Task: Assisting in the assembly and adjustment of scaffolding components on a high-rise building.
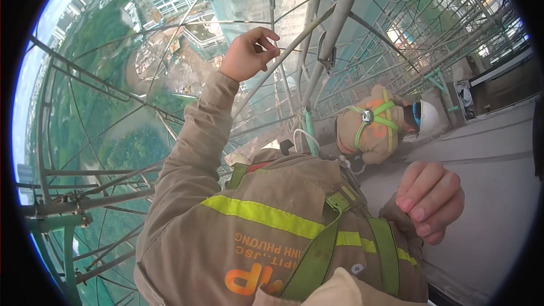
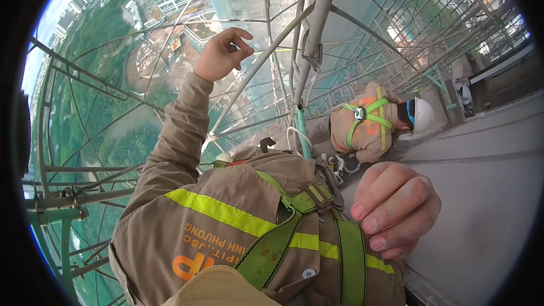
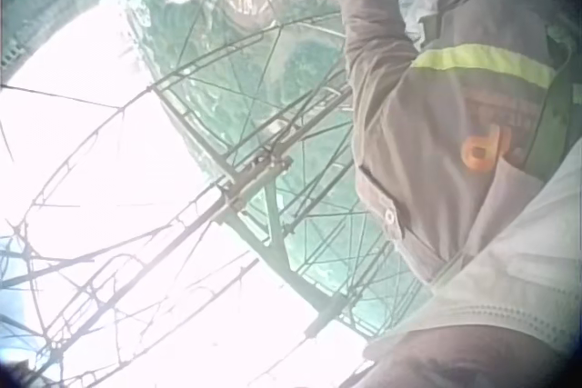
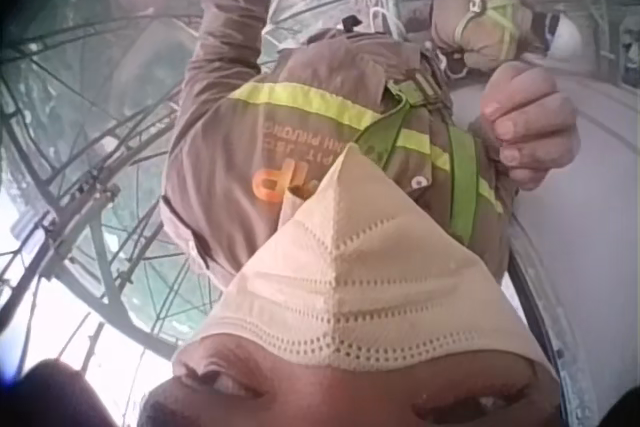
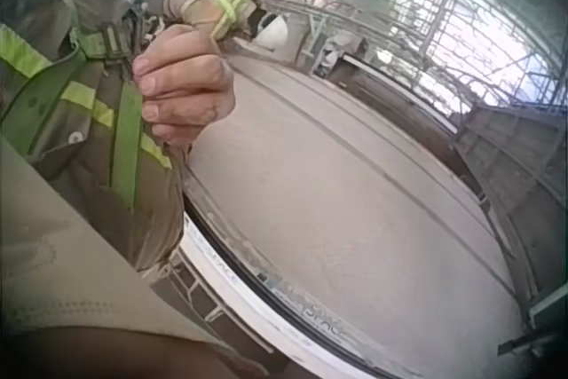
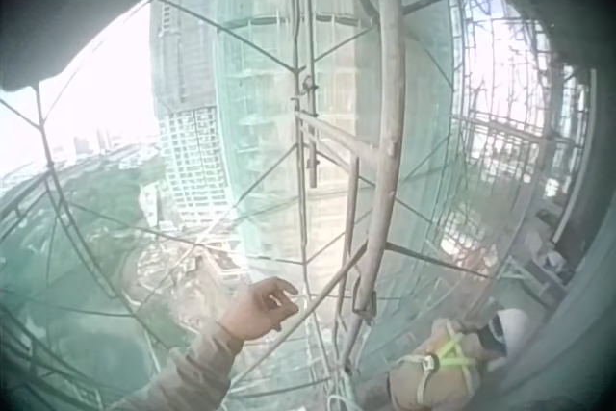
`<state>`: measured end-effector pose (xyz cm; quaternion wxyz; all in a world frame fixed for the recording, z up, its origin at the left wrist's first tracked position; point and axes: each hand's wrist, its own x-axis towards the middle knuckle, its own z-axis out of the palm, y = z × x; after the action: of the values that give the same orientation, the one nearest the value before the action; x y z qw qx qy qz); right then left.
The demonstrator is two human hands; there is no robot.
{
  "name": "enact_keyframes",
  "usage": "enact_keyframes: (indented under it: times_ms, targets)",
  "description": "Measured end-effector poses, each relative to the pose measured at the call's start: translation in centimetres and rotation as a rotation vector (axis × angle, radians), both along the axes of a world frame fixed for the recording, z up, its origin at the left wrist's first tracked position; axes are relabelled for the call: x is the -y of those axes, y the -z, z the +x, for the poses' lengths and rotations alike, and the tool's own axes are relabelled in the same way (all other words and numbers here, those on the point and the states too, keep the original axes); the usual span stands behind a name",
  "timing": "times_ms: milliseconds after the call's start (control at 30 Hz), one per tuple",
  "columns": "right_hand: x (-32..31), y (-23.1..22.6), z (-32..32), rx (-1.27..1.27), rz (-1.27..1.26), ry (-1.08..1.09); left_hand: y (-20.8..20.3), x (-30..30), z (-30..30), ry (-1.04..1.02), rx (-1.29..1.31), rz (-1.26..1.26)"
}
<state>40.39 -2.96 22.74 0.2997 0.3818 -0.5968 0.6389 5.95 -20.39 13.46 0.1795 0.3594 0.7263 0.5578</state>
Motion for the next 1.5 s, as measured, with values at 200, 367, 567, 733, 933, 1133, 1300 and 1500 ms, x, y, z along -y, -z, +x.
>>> enact_keyframes:
  times_ms: [200, 367, 567, 733, 933, 1133, 1300, 1500]
  targets:
    - [1.5, 1.5, -1.0, -0.014, 0.04, 0.063, 8.9, -1.6, -5.4, -0.025, -0.146, -0.202]
    - [1.5, 1.5, -1.8, -0.004, 0.083, 0.034, 17.3, -1.8, -7.8, -0.082, -0.092, -0.396]
    - [1.7, 1.6, -1.8, 0.033, 0.237, 0.214, 19.6, -2.1, -7.8, -0.077, -0.109, -0.451]
    - [1.2, 2.1, -1.9, 0.082, 0.288, 0.249, 19.5, -2.1, -7.3, -0.005, -0.073, -0.488]
    - [1.0, 2.7, -2.0, 0.158, 0.309, 0.258, 20.9, -1.6, -7.8, -0.058, -0.137, -0.434]
    - [-0.3, 2.9, -1.1, 0.093, 0.205, 0.485, 21.0, -2.3, -6.9, -0.088, -0.115, -0.39]
    - [-0.6, 3.3, 3.5, 0.082, 0.035, 0.811, 18.4, -6.2, -5.8, -0.135, -0.218, -0.256]
    - [0.8, 2.6, 9.5, 0.152, 0.14, 1.133, 15.0, -14.0, -8.0, -0.123, -0.471, -0.084]
